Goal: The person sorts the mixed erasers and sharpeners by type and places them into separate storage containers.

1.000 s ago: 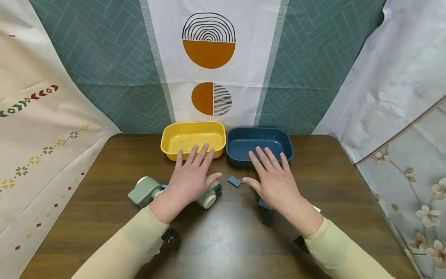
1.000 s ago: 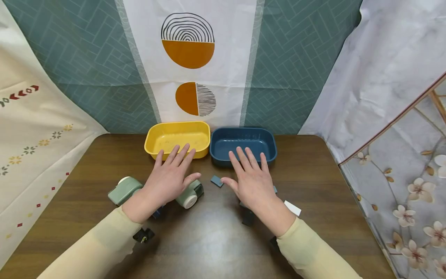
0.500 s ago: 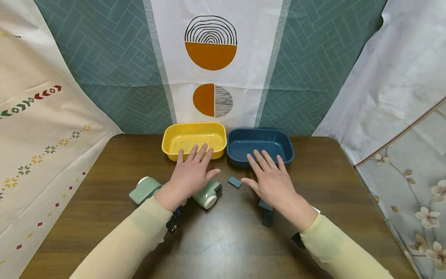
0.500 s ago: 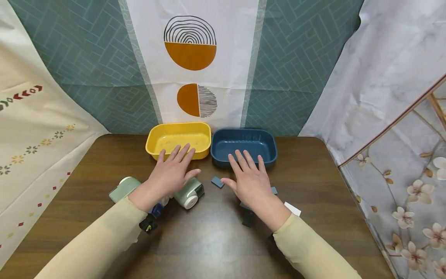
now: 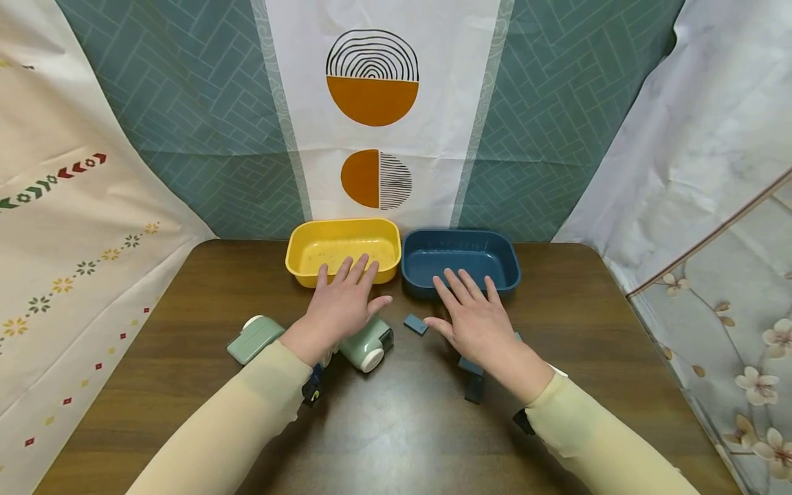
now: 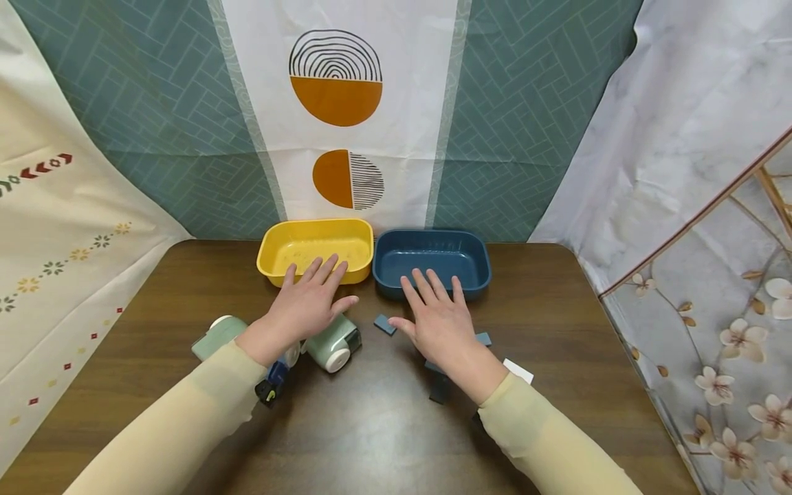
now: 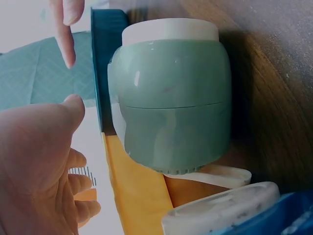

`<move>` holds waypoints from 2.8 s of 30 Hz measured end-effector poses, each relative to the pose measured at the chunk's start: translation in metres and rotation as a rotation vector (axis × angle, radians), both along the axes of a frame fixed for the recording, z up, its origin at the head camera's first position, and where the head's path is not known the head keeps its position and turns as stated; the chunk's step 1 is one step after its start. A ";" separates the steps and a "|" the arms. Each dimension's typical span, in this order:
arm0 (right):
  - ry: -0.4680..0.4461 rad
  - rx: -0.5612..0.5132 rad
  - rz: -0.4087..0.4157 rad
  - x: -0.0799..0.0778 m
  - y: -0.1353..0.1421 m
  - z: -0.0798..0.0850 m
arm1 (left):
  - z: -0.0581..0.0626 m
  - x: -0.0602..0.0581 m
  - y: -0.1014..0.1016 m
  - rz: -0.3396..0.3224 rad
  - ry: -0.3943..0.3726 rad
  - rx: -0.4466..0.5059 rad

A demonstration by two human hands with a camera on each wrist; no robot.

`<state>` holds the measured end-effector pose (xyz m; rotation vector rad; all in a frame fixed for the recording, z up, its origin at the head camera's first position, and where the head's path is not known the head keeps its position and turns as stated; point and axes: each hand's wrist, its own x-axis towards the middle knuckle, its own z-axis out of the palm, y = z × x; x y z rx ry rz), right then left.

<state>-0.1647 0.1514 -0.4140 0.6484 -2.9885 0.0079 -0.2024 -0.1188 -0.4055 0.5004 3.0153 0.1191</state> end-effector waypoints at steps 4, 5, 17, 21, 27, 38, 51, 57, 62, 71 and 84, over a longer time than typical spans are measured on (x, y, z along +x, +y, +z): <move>0.001 0.006 0.004 0.000 0.000 -0.003 | -0.002 -0.001 0.000 0.008 -0.020 0.001; -0.004 0.007 0.003 0.000 0.000 -0.004 | -0.002 -0.002 0.000 0.011 -0.025 0.002; -0.063 -0.009 -0.010 0.000 0.002 -0.008 | -0.003 -0.002 -0.002 0.022 -0.057 0.039; -0.068 -0.013 -0.011 -0.001 0.003 -0.011 | -0.004 -0.003 -0.003 0.022 -0.053 0.048; -0.047 -0.003 -0.005 0.000 0.006 -0.014 | -0.006 0.000 -0.006 -0.003 -0.039 0.043; -0.028 -0.002 0.014 0.000 0.011 -0.018 | -0.006 0.011 -0.014 -0.038 -0.022 0.037; -0.027 -0.001 0.016 0.000 0.009 -0.017 | -0.004 0.022 -0.019 -0.063 -0.038 0.049; 0.026 -0.021 0.051 -0.005 -0.002 -0.012 | -0.002 0.025 -0.020 -0.061 -0.030 0.039; 0.033 -0.046 0.097 -0.012 -0.015 -0.008 | -0.001 0.027 -0.020 -0.068 -0.017 0.028; -0.011 -0.023 0.170 -0.031 -0.031 -0.010 | -0.001 0.028 -0.023 -0.075 -0.014 0.021; -0.066 -0.002 0.201 -0.053 -0.032 -0.020 | 0.002 0.039 -0.037 -0.050 0.049 0.006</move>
